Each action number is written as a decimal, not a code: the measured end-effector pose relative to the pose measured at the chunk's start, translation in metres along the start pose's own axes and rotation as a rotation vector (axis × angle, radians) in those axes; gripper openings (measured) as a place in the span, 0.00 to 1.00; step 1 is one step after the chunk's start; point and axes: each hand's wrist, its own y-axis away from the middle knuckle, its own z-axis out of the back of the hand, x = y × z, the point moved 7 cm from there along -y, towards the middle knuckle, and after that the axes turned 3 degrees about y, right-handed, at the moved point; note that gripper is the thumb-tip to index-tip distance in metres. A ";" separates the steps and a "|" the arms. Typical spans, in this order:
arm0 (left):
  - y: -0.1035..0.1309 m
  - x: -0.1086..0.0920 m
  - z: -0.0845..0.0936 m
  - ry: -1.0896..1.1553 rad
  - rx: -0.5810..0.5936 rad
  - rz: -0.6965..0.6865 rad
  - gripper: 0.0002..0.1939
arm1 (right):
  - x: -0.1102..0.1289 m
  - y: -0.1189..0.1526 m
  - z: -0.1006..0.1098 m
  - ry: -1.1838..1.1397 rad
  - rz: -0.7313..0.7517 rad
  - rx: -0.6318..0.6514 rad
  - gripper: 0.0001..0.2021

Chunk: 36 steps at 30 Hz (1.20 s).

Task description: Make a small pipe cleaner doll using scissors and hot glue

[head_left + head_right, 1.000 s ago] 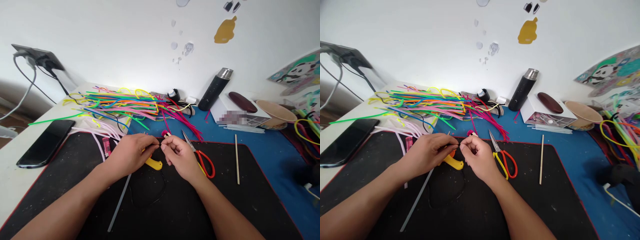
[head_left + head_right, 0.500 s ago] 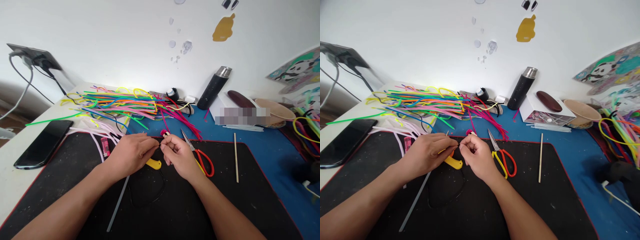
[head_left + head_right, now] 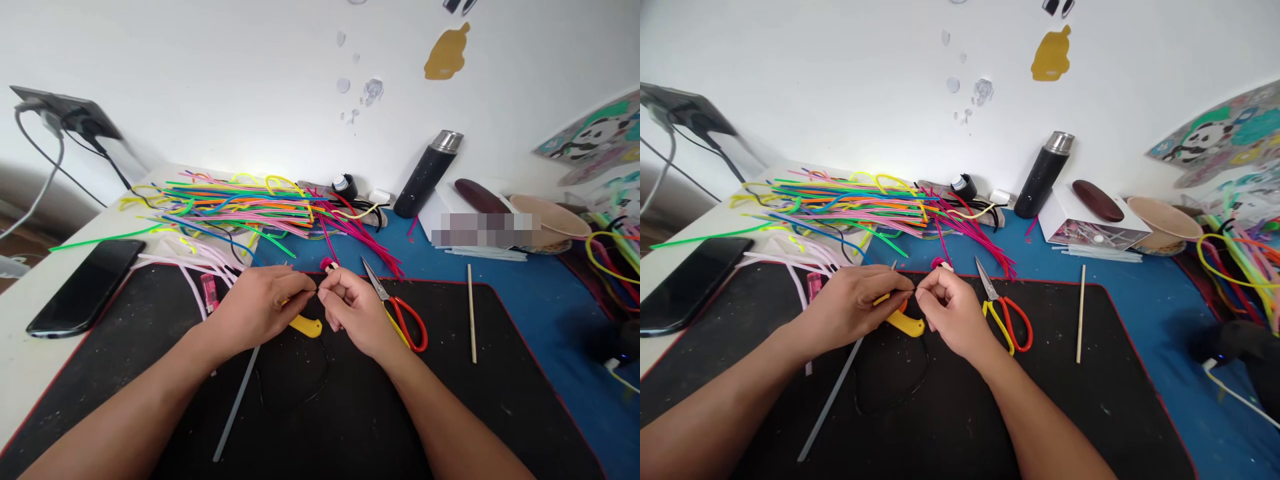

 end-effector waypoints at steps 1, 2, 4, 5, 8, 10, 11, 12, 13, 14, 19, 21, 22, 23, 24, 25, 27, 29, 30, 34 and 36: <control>0.000 0.000 0.000 -0.001 -0.003 -0.001 0.08 | 0.000 0.000 0.000 0.003 -0.002 0.000 0.07; 0.000 0.000 0.000 -0.001 -0.004 0.000 0.08 | 0.000 0.000 0.000 0.007 -0.004 -0.001 0.07; 0.000 0.001 0.000 -0.002 -0.005 -0.002 0.08 | 0.000 0.000 0.000 0.013 -0.006 -0.002 0.07; 0.000 0.001 0.000 -0.008 -0.005 -0.005 0.08 | 0.000 0.000 0.000 0.012 -0.006 -0.004 0.07; 0.000 -0.001 -0.001 -0.040 -0.008 -0.026 0.09 | -0.002 -0.001 -0.001 -0.008 -0.013 -0.008 0.07; -0.001 -0.004 -0.001 -0.073 -0.008 -0.050 0.11 | -0.003 -0.001 -0.002 -0.030 -0.027 -0.011 0.06; -0.002 -0.006 -0.001 -0.091 -0.009 -0.065 0.12 | -0.004 -0.002 -0.002 -0.042 -0.037 -0.012 0.06; -0.003 -0.008 -0.002 -0.109 -0.011 -0.082 0.13 | -0.005 -0.002 -0.002 -0.055 -0.048 -0.013 0.06; -0.003 -0.009 -0.002 -0.129 -0.014 -0.098 0.14 | -0.005 -0.002 -0.002 -0.068 -0.058 -0.012 0.06; -0.004 -0.011 -0.002 -0.149 -0.017 -0.113 0.15 | -0.006 -0.002 -0.002 -0.081 -0.068 -0.012 0.07; -0.003 -0.015 -0.005 -0.254 -0.004 -0.162 0.17 | -0.010 -0.003 -0.003 -0.143 -0.125 -0.003 0.07; -0.002 -0.016 -0.006 -0.294 0.001 -0.177 0.18 | -0.012 -0.003 -0.003 -0.171 -0.143 -0.002 0.08; -0.002 -0.016 -0.006 -0.309 0.002 -0.181 0.18 | -0.012 -0.003 -0.004 -0.184 -0.149 -0.002 0.08; -0.001 -0.016 -0.006 -0.317 0.002 -0.182 0.19 | -0.012 -0.003 -0.004 -0.194 -0.152 -0.003 0.08; -0.001 -0.016 -0.006 -0.315 0.001 -0.183 0.18 | -0.012 -0.003 -0.004 -0.201 -0.154 -0.005 0.08; -0.001 -0.016 -0.006 -0.303 -0.002 -0.178 0.18 | -0.011 -0.003 -0.004 -0.206 -0.153 -0.008 0.08; -0.001 -0.013 -0.004 -0.245 -0.029 -0.147 0.16 | -0.010 -0.002 -0.004 -0.213 -0.142 -0.007 0.09; -0.001 -0.009 0.000 -0.149 -0.068 -0.085 0.12 | -0.008 -0.002 -0.003 -0.204 -0.121 0.002 0.10; -0.001 -0.006 0.001 -0.092 -0.083 -0.041 0.10 | -0.007 -0.002 -0.002 -0.194 -0.110 0.009 0.11; 0.000 0.007 0.006 0.184 -0.107 0.177 0.08 | -0.003 -0.002 0.000 -0.131 -0.066 0.018 0.15; 0.000 0.012 0.007 0.311 -0.105 0.278 0.09 | -0.001 -0.002 0.002 -0.098 -0.036 0.004 0.16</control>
